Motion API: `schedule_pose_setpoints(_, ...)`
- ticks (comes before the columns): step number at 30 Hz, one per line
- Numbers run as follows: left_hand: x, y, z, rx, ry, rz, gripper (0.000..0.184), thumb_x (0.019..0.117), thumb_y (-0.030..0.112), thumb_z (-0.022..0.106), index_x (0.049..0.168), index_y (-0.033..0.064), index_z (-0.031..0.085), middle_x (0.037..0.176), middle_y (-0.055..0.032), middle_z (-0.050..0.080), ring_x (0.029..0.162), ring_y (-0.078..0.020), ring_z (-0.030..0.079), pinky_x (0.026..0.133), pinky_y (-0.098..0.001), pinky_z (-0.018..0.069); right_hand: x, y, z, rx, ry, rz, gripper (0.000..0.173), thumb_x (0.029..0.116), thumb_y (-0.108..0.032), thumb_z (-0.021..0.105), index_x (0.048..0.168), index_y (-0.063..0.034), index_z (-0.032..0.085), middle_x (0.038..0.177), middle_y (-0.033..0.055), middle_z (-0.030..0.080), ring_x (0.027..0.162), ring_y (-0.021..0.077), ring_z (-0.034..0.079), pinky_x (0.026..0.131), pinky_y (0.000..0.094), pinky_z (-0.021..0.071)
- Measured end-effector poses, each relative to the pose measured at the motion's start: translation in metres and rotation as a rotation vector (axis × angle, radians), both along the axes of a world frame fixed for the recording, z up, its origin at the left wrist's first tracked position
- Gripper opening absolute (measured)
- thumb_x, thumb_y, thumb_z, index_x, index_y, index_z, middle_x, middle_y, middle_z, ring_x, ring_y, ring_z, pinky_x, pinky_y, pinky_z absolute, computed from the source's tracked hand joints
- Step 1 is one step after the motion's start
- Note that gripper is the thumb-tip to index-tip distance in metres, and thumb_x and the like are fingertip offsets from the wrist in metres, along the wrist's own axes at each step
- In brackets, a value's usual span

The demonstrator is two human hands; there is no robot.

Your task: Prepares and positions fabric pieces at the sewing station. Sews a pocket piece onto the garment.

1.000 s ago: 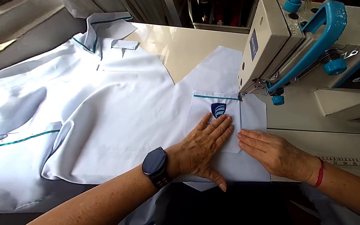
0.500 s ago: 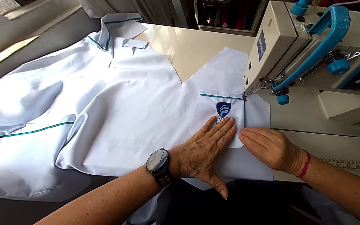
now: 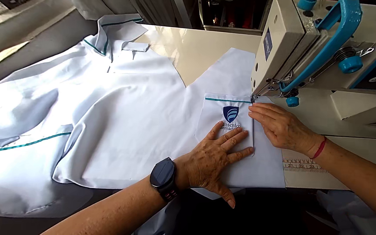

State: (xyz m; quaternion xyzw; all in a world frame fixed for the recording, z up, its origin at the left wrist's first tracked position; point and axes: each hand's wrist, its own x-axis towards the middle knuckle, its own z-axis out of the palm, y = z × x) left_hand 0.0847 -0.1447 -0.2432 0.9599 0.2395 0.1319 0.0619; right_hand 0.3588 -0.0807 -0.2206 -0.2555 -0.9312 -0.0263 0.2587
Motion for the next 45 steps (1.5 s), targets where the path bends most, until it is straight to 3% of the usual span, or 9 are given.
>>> schedule_pose_setpoints(2,-0.001,0.0,-0.001,0.01,-0.053,0.011,0.116,0.0671,0.098,0.042,0.155,0.0211,0.046,0.162,-0.0224,0.036,0.153,-0.0371,0.03,0.12,-0.067,0.0189,-0.003,0.006,-0.008,-0.038,-0.003,0.033,0.039,0.0884,-0.001,0.045,0.113,0.0002,0.076,0.126,0.0162,0.072,0.124,0.0314,0.065,0.108,0.0402,0.0487)
schedule_pose_setpoints(5,-0.003,0.001,0.006,-0.043,-0.119,0.07,0.136,0.0672,0.101,0.033,0.154,-0.0033,0.039,0.161,-0.0283,0.033,0.152,-0.0389,0.032,0.12,-0.0621,0.0252,-0.001,0.002,-0.014,-0.033,0.015,0.069,0.037,0.09,0.0,0.046,0.11,-0.0022,0.077,0.123,0.0141,0.073,0.123,0.0289,0.066,0.107,0.0375,0.0495)
schedule_pose_setpoints(7,-0.005,0.003,0.007,-0.035,-0.075,0.102,0.14,0.0646,0.103,0.028,0.151,-0.0063,0.042,0.161,-0.0275,0.035,0.152,-0.0398,0.032,0.118,-0.067,0.0247,0.001,-0.004,-0.016,-0.026,0.033,0.094,0.036,0.0918,0.001,0.047,0.109,-0.0039,0.078,0.12,0.0115,0.075,0.122,0.0257,0.067,0.107,0.0346,0.0492)
schedule_pose_setpoints(14,-0.008,0.002,0.007,-0.063,0.024,0.043,0.124,0.0643,0.1,0.038,0.155,0.0152,0.046,0.166,-0.0096,0.035,0.155,-0.0379,0.025,0.114,-0.0767,0.0176,0.009,-0.048,-0.023,-0.004,0.001,0.048,0.037,0.0932,0.001,0.047,0.115,-0.0037,0.077,0.127,0.0117,0.073,0.128,0.0236,0.064,0.113,0.0334,0.0452)
schedule_pose_setpoints(21,-0.006,0.0,0.007,-0.071,-0.014,0.05,0.11,0.0667,0.096,0.044,0.151,0.0256,0.052,0.162,-0.0111,0.04,0.153,-0.0416,0.028,0.112,-0.079,0.0185,0.011,-0.08,-0.027,-0.06,0.01,0.008,0.041,0.0942,0.004,0.043,0.12,-0.0041,0.074,0.129,0.0114,0.072,0.131,0.0228,0.062,0.115,0.0336,0.0432)
schedule_pose_setpoints(26,-0.005,-0.002,0.005,-0.071,-0.008,0.052,0.113,0.0655,0.094,0.049,0.153,0.0233,0.049,0.164,-0.0029,0.039,0.155,-0.0383,0.024,0.11,-0.082,0.0133,0.016,-0.049,-0.01,0.056,-0.007,0.198,0.023,0.1029,-0.009,0.054,0.104,-0.0038,0.076,0.109,0.0118,0.077,0.114,0.0241,0.07,0.106,0.0348,0.0516)
schedule_pose_setpoints(32,-0.001,0.001,0.002,-0.054,-0.079,0.01,0.114,0.0714,0.095,0.041,0.148,0.0122,0.053,0.156,-0.0103,0.05,0.149,-0.027,0.041,0.118,-0.0663,0.0255,-0.003,-0.037,0.007,0.263,-0.16,0.325,0.025,0.098,0.002,0.047,0.091,0.0009,0.071,0.089,0.0137,0.077,0.083,0.0252,0.074,0.074,0.0336,0.0588)
schedule_pose_setpoints(35,-0.001,0.001,-0.004,-0.001,-0.113,0.013,0.122,0.0715,0.097,0.036,0.15,0.0041,0.048,0.154,-0.0143,0.051,0.146,-0.0271,0.044,0.118,-0.0632,0.0277,-0.007,-0.04,0.003,0.304,-0.15,0.292,0.026,0.0983,0.003,0.045,0.091,0.0022,0.07,0.086,0.0144,0.075,0.078,0.025,0.072,0.069,0.0326,0.0572)
schedule_pose_setpoints(45,-0.005,0.002,-0.002,-0.034,-0.084,-0.019,0.114,0.0737,0.096,0.033,0.15,0.0138,0.052,0.158,-0.0076,0.048,0.149,-0.0263,0.04,0.118,-0.0665,0.0249,0.01,-0.054,-0.016,0.07,0.079,0.101,0.025,0.0997,-0.011,0.05,0.101,-0.0053,0.074,0.104,0.0104,0.077,0.108,0.0218,0.071,0.101,0.0326,0.0527)
